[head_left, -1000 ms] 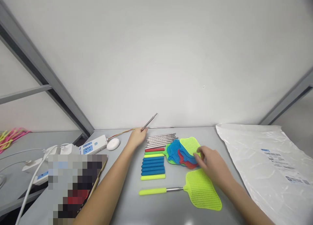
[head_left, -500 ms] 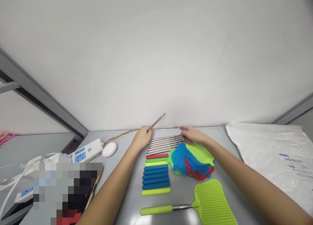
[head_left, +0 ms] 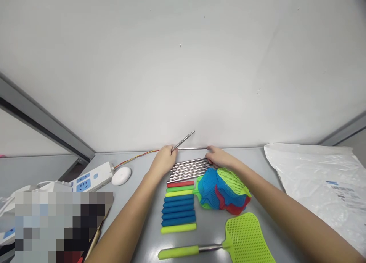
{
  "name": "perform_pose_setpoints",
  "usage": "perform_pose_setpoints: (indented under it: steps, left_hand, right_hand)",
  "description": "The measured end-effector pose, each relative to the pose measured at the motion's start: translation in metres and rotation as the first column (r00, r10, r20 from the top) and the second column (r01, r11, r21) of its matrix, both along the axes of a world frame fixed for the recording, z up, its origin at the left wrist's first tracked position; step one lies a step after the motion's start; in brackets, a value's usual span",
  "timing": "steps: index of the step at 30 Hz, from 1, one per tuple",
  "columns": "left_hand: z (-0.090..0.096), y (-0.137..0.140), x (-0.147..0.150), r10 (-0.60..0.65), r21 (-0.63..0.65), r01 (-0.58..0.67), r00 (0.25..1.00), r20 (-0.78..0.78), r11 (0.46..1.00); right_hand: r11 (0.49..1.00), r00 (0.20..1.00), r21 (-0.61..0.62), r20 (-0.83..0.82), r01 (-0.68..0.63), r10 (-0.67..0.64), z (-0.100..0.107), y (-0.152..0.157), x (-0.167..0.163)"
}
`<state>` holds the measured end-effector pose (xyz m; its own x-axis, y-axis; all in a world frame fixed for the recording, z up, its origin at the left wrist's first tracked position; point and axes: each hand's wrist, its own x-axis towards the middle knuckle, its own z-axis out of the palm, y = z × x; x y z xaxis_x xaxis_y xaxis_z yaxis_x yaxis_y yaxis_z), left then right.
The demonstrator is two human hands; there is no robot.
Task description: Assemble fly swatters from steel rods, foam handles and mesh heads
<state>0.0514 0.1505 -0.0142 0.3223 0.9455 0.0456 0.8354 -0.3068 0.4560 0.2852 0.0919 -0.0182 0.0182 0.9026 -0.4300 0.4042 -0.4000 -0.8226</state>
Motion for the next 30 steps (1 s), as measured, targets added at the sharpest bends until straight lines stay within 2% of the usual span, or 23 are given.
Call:
perform_pose_setpoints:
  steps: [7,12,15,20,25,30]
  left_hand:
    - [0.002,-0.002,0.002,0.024,-0.019,-0.023,0.999,0.049,1.0]
    - [0.011,-0.011,-0.001,0.072,0.002,-0.072,0.992,0.104,0.997]
    - [0.022,-0.031,-0.008,0.093,0.015,-0.096,0.987,0.127,0.995]
    - [0.034,-0.088,-0.025,0.084,-0.004,-0.086,0.96,0.269,0.996]
    - [0.022,-0.134,-0.04,0.124,-0.056,-0.111,0.923,0.364,0.992]
    - [0.009,-0.146,-0.048,0.161,-0.089,-0.138,0.921,0.356,0.986]
  right_hand:
    - [0.999,0.997,0.005,-0.053,0.054,-0.054,-0.002,0.004,-0.008]
    - [0.996,0.994,0.065,-0.091,0.058,-0.052,0.01,-0.009,-0.012]
    - [0.992,0.995,0.123,-0.098,0.04,-0.028,0.023,-0.028,-0.014]
    - [0.986,0.998,0.166,-0.059,-0.02,0.03,0.037,-0.078,-0.016]
    - [0.986,0.994,0.134,0.032,-0.104,0.1,0.033,-0.107,-0.019]
    - [0.985,0.99,0.101,0.049,-0.137,0.132,0.029,-0.107,-0.027]
